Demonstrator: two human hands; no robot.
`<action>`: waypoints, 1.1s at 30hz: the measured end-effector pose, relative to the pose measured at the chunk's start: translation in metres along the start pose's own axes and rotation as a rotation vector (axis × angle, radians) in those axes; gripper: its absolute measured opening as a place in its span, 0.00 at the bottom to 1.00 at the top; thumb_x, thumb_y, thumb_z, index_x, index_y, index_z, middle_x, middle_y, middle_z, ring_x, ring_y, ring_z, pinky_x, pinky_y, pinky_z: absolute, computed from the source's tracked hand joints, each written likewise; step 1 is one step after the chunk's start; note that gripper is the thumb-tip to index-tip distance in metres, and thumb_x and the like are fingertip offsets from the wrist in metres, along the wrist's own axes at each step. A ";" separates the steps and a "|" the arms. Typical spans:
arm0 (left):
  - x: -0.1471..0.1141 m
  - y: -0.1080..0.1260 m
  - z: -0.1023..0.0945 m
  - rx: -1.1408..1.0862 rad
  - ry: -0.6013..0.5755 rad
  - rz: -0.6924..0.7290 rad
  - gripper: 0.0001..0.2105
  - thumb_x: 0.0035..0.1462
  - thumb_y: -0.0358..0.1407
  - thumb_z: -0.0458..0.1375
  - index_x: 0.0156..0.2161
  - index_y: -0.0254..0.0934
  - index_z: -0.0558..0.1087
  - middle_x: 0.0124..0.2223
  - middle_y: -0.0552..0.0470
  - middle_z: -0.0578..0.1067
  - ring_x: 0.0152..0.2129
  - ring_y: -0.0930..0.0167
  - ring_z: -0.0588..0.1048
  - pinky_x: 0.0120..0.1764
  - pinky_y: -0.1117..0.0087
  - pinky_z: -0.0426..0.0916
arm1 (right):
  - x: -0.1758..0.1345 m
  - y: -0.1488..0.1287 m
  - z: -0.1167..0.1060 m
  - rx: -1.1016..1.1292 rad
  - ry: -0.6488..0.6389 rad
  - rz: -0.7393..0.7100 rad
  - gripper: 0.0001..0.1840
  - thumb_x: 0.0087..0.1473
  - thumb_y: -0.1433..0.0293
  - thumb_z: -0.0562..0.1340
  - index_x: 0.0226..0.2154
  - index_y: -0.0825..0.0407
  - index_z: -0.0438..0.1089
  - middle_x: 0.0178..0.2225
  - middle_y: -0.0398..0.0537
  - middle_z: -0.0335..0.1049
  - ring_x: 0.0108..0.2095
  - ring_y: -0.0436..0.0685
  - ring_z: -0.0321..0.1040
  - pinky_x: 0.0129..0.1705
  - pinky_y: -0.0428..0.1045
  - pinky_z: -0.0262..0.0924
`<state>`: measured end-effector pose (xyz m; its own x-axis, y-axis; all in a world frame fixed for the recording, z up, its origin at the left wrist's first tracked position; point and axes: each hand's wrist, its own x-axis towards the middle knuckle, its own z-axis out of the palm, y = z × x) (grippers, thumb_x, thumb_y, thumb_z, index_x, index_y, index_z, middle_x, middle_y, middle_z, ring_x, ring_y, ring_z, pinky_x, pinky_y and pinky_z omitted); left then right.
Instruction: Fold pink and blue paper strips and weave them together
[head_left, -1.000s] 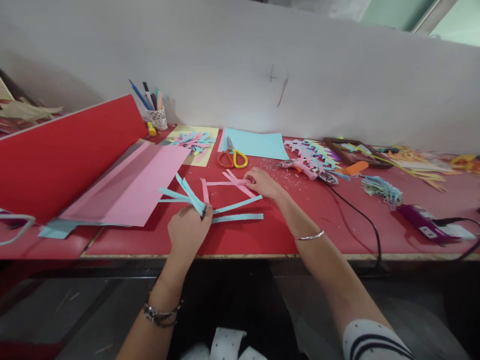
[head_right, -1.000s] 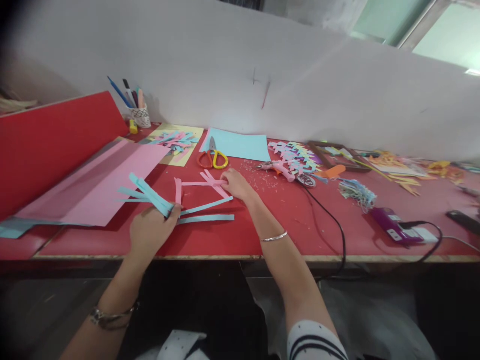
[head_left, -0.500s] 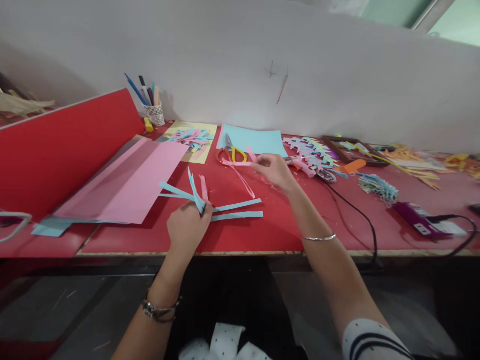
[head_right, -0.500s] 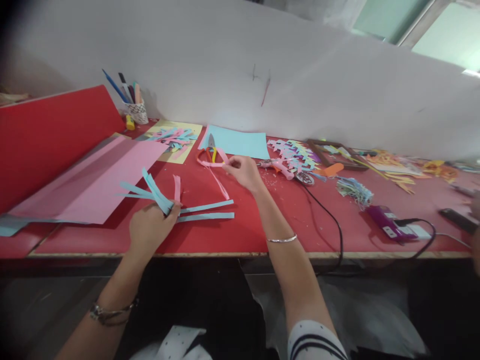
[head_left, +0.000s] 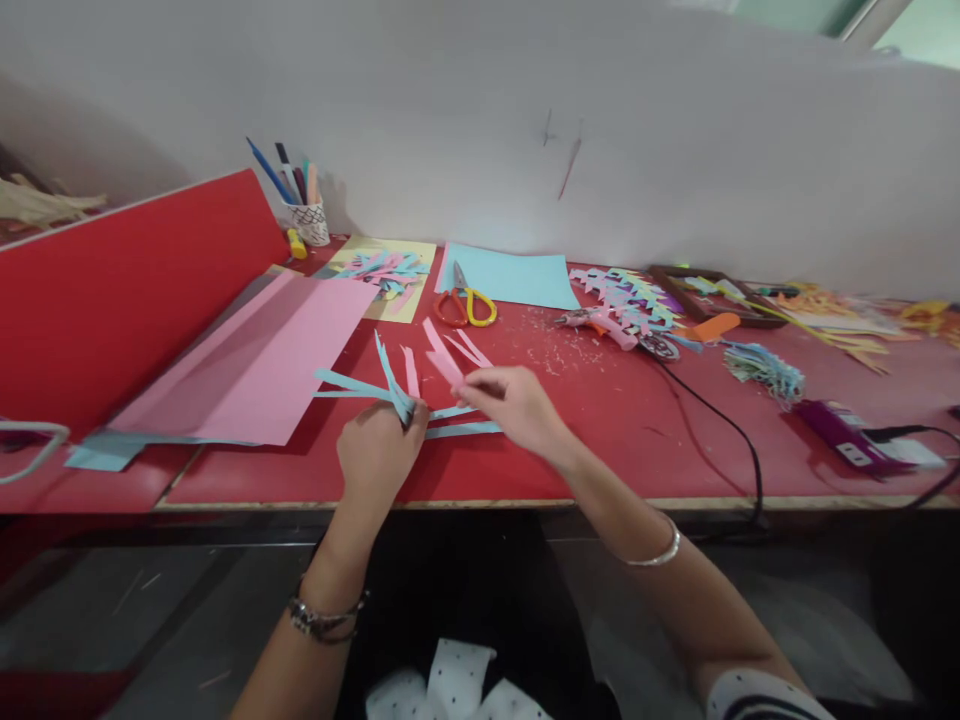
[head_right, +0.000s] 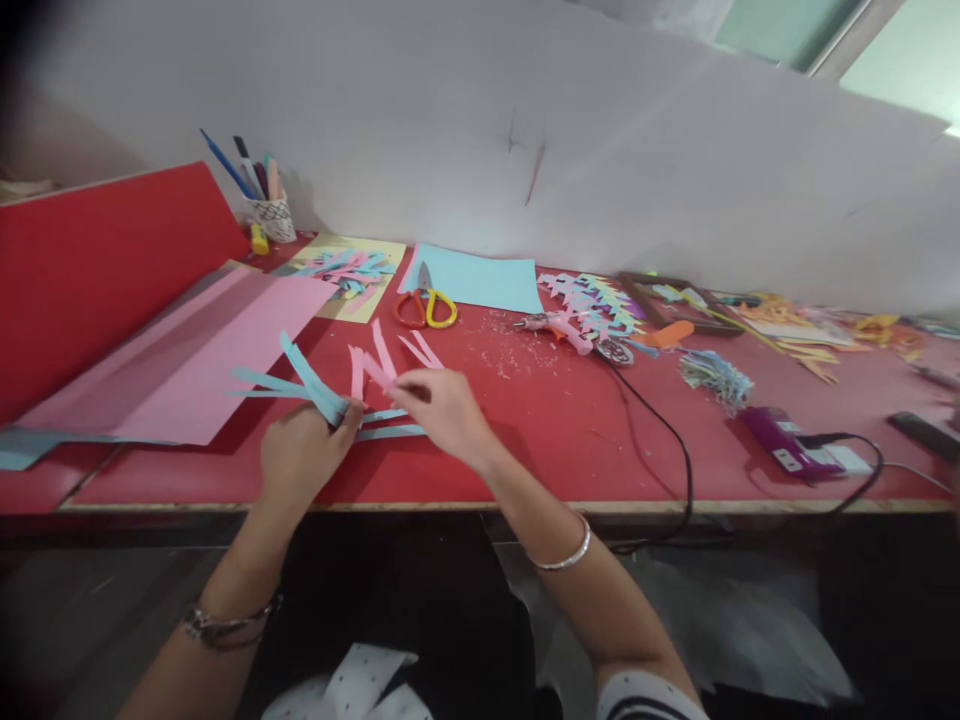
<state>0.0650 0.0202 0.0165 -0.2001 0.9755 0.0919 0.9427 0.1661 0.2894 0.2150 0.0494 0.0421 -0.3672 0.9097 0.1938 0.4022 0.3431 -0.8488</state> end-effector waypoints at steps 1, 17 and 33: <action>0.000 0.000 0.000 0.001 -0.003 -0.001 0.20 0.54 0.43 0.43 0.32 0.35 0.75 0.26 0.44 0.74 0.24 0.64 0.72 0.22 0.72 0.53 | -0.005 0.001 0.007 -0.018 -0.004 -0.005 0.08 0.49 0.70 0.57 0.26 0.55 0.71 0.26 0.45 0.71 0.28 0.49 0.66 0.32 0.45 0.59; 0.001 -0.001 -0.001 -0.064 -0.031 -0.033 0.20 0.52 0.43 0.43 0.26 0.35 0.73 0.24 0.47 0.73 0.22 0.66 0.71 0.23 0.72 0.53 | -0.035 0.008 0.035 -0.189 -0.068 -0.164 0.10 0.50 0.76 0.56 0.31 0.51 0.72 0.41 0.49 0.64 0.42 0.52 0.63 0.46 0.50 0.58; 0.002 -0.004 0.000 -0.089 -0.086 -0.020 0.20 0.52 0.45 0.42 0.25 0.35 0.72 0.23 0.48 0.72 0.21 0.67 0.70 0.21 0.72 0.51 | -0.037 0.007 0.048 -0.414 -0.090 -0.225 0.10 0.53 0.75 0.54 0.30 0.52 0.70 0.35 0.49 0.66 0.37 0.53 0.62 0.41 0.50 0.57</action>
<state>0.0611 0.0213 0.0158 -0.1911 0.9816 0.0044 0.9106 0.1756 0.3741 0.1912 0.0068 0.0058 -0.5473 0.7846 0.2912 0.5981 0.6101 -0.5197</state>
